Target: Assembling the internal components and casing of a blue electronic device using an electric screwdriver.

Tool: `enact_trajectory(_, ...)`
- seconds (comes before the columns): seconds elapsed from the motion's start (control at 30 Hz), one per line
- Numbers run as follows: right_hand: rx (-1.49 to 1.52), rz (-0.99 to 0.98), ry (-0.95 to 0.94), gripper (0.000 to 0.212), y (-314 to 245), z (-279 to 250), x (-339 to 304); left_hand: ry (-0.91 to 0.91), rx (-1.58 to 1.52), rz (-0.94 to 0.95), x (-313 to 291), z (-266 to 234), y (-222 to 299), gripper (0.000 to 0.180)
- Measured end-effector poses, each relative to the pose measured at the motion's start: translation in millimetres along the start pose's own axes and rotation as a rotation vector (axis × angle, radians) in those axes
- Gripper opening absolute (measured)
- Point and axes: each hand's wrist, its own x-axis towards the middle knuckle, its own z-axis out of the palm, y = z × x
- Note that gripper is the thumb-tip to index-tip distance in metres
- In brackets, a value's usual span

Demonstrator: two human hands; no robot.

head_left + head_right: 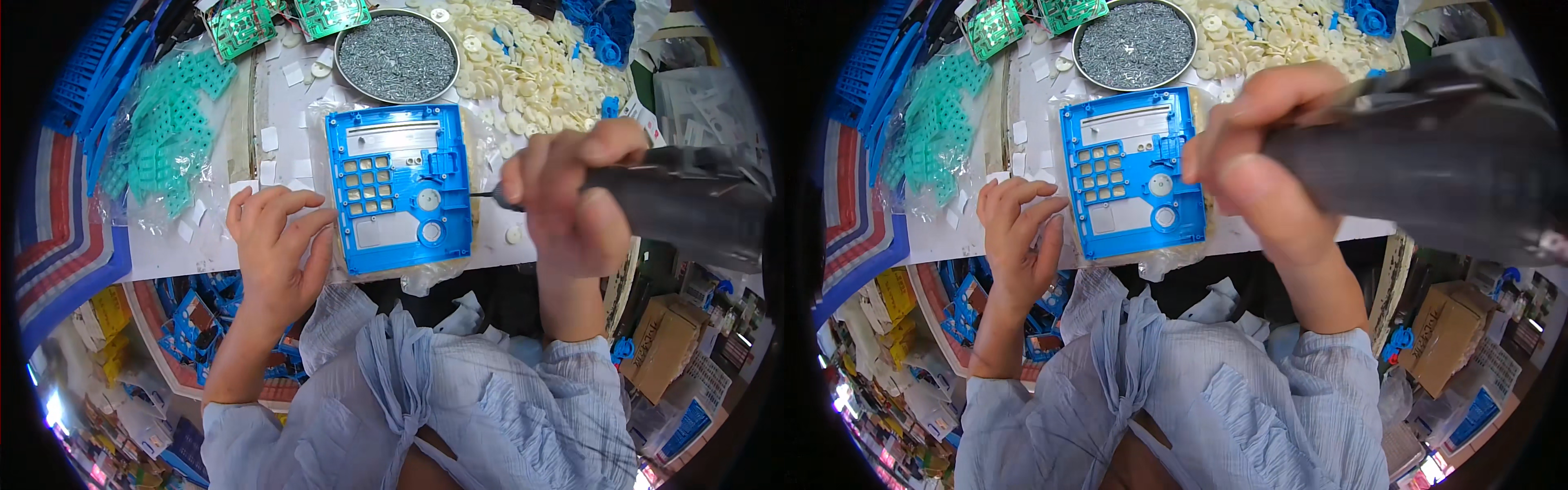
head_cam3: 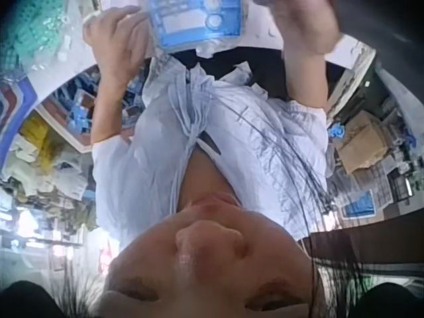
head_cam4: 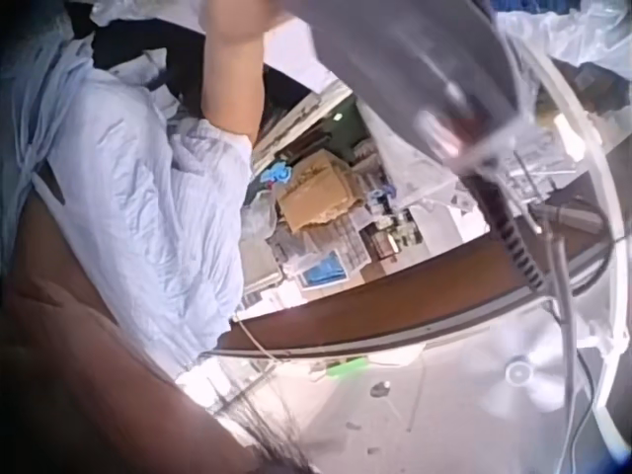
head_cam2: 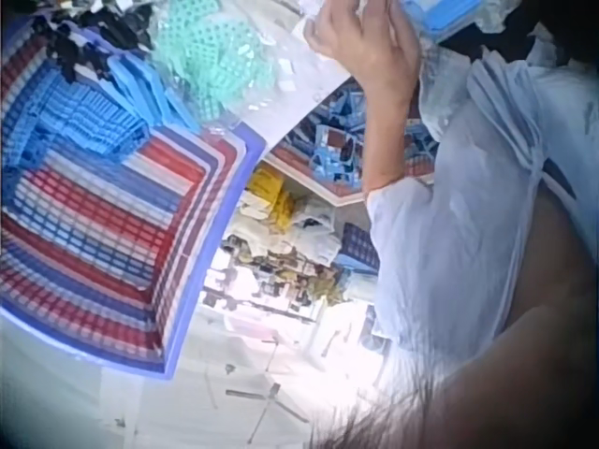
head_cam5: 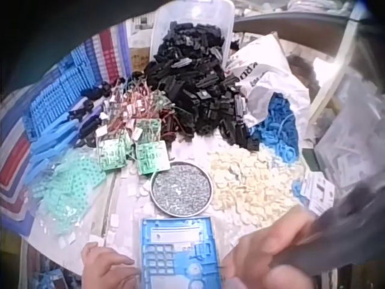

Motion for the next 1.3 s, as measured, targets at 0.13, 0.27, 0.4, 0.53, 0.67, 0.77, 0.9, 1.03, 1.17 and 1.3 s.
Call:
enact_trajectory(0.13, -0.018, 0.077, 0.056, 0.035, 28, 21, -12, 0.016, -0.021, -0.013, -11, 4, 1, 0.028)
enact_trajectory(0.27, -0.053, 0.055, -0.006, 0.032, 30, 24, -9, 0.004, -0.032, -0.018, -14, 8, 5, 0.028)
enact_trajectory(0.4, -0.303, 0.051, -0.092, 0.029, 40, 17, -14, 0.008, -0.036, -0.003, -12, 11, 10, 0.028)
enact_trajectory(0.53, -0.199, 0.096, -0.029, 0.029, 38, 19, -14, 0.022, -0.05, 0.018, -8, 14, 12, 0.027)
enact_trajectory(0.67, -0.025, 0.071, 0.005, 0.033, 30, 22, -6, 0.004, -0.072, 0.032, -2, 15, 18, 0.026)
enact_trajectory(0.77, -0.094, 0.119, -0.033, 0.035, 36, 20, -10, 0.018, -0.078, 0.058, 12, 14, 20, 0.026)
enact_trajectory(0.9, -0.227, 0.124, -0.048, 0.033, 47, 15, -21, 0.048, -0.082, 0.093, 36, 10, 24, 0.026)
enact_trajectory(1.03, -0.246, 0.186, 0.034, 0.029, 41, 24, -22, 0.173, -0.242, 0.134, 57, 7, 28, 0.037)
enact_trajectory(1.17, -0.151, 0.3, 0.167, 0.024, 41, 33, -17, 0.274, -0.571, 0.059, 88, -7, 67, 0.065)
enact_trajectory(1.3, -0.149, 0.287, 0.344, 0.03, 45, 41, -9, 0.275, -0.485, 0.145, 111, -4, 94, 0.079)
